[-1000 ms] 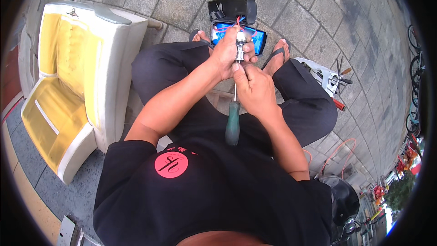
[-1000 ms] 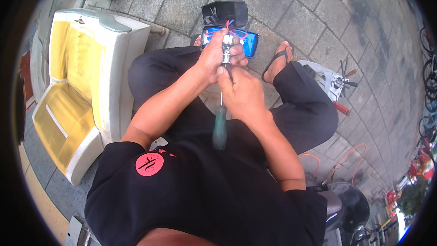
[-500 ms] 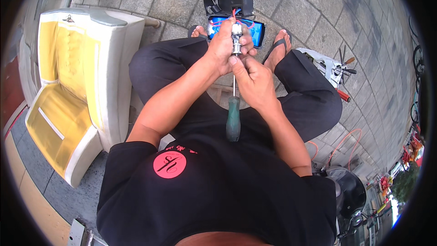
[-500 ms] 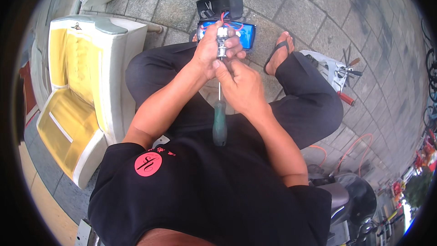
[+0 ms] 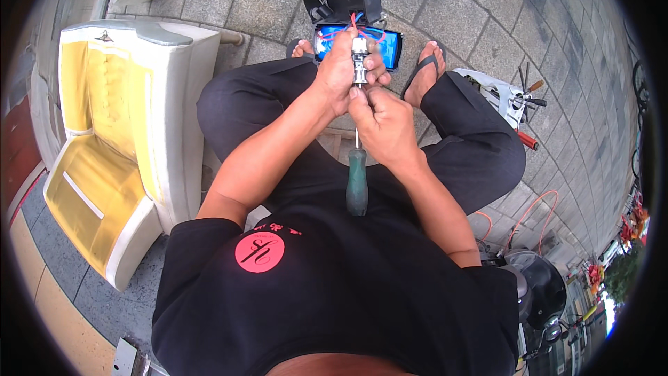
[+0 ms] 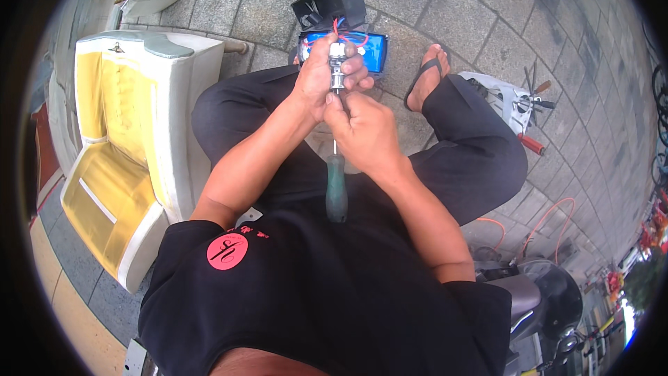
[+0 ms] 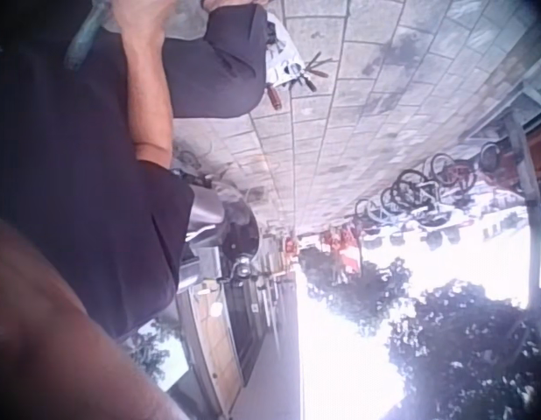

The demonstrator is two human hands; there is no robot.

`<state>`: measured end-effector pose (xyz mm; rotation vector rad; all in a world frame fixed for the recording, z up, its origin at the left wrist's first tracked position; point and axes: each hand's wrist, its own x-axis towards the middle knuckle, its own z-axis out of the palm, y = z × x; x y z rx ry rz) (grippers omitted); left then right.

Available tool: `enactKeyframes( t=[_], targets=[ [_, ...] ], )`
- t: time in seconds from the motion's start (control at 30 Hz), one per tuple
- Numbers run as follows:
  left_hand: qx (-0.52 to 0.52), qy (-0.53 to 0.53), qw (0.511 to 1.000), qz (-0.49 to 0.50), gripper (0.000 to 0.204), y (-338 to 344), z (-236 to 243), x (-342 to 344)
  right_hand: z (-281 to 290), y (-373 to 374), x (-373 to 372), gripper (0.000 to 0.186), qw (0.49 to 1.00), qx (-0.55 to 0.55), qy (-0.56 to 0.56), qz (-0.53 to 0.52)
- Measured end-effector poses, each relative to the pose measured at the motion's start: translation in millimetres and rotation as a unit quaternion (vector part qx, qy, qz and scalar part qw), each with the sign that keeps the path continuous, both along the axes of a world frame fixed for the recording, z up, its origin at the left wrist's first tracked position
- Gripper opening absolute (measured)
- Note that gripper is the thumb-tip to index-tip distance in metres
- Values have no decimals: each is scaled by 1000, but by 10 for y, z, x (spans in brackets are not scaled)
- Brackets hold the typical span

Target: The person sits on the sidewalk and uses a screwdriver to adjust a small electronic component with wires. They manipulate the component and screwdriver throughout the clip, occasionally switching tools.

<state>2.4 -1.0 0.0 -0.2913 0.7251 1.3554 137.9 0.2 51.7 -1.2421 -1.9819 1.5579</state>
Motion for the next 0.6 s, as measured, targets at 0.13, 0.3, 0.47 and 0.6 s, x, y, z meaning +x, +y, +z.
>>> enactKeyframes(
  t=[0.13,0.3,0.47,0.6],
  targets=[
    [3,-13,1000,-3,38,1,4,-4,30,34,1,32,999,4,-21,29],
    [-3,-12,1000,6,45,10,-33,-4,40,16,13,35,997,57,-47,36],
    [-12,-5,1000,10,45,4,-33,-4,109,-3,-1,38,997,-15,-73,-6],
    [-7,-17,1000,15,44,14,-7,-5,66,-38,1,43,998,-5,-53,-33]
  ],
)
